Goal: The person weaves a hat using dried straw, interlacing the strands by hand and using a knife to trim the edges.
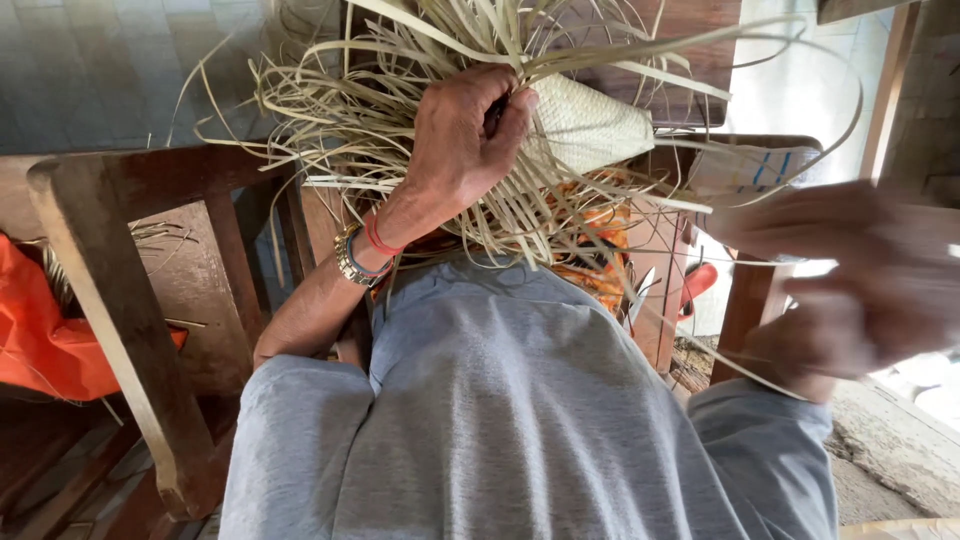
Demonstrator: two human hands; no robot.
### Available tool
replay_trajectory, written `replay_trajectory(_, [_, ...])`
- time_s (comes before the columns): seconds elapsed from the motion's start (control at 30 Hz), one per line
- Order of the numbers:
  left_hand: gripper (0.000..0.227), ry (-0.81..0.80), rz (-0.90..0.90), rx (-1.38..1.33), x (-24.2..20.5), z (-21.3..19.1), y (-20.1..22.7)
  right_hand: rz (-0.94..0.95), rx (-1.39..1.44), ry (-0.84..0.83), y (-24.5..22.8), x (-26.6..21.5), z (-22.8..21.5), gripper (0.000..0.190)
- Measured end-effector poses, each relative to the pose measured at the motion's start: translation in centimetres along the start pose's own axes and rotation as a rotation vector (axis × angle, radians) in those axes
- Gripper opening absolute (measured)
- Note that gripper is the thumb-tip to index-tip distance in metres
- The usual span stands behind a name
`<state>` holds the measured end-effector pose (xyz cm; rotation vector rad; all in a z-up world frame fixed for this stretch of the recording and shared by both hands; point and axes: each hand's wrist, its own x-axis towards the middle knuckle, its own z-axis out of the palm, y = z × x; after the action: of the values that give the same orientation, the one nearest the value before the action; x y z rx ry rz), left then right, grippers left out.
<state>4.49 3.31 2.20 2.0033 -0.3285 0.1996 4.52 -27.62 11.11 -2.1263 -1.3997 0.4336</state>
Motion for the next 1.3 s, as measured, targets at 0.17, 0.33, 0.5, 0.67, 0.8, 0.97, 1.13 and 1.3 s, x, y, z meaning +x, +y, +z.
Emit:
replay_trajectory(0.17, [0.025, 0.004, 0.066, -0.002, -0.4, 0.2, -0.1, 0.219, -0.394, 0.494, -1.8, 11.0, 9.2, 0.038])
replay_trajectory(0.33, [0.037, 0.004, 0.039, -0.111, -0.3, 0.0, -0.9, 0.181, -0.305, 0.554, -0.8, 13.0, 12.2, 0.012])
replay_trajectory(0.5, [0.045, -0.016, -0.058, -0.286, 1.3, -1.1, 0.3, 0.282, -0.36, 0.601, -1.4, 13.1, 13.6, 0.009])
replay_trajectory(0.67, [0.047, 0.026, -0.101, -0.185, 1.5, -0.9, 0.1, 0.287, -0.342, 0.619, -1.5, 13.0, 14.0, 0.012])
replay_trajectory(0.8, [0.039, 0.067, 0.023, -0.035, 1.7, -1.5, 1.6, 0.263, -0.236, 0.651, -2.1, 13.4, 13.2, 0.01])
replay_trajectory(0.97, [0.03, 0.255, 0.141, 0.119, 3.2, -1.7, 3.2, 0.274, -0.209, 0.649, -2.7, 13.6, 12.7, 0.011])
replay_trajectory(1.13, [0.024, 0.174, 0.13, -0.205, 5.3, -2.9, 5.0, 0.243, -0.187, 0.676, -2.8, 13.6, 12.4, 0.01])
replay_trajectory(1.3, [0.024, -0.255, -0.206, -0.329, 8.0, -4.3, 7.5, 0.28, -0.151, 0.637, -2.8, 13.3, 12.2, 0.01])
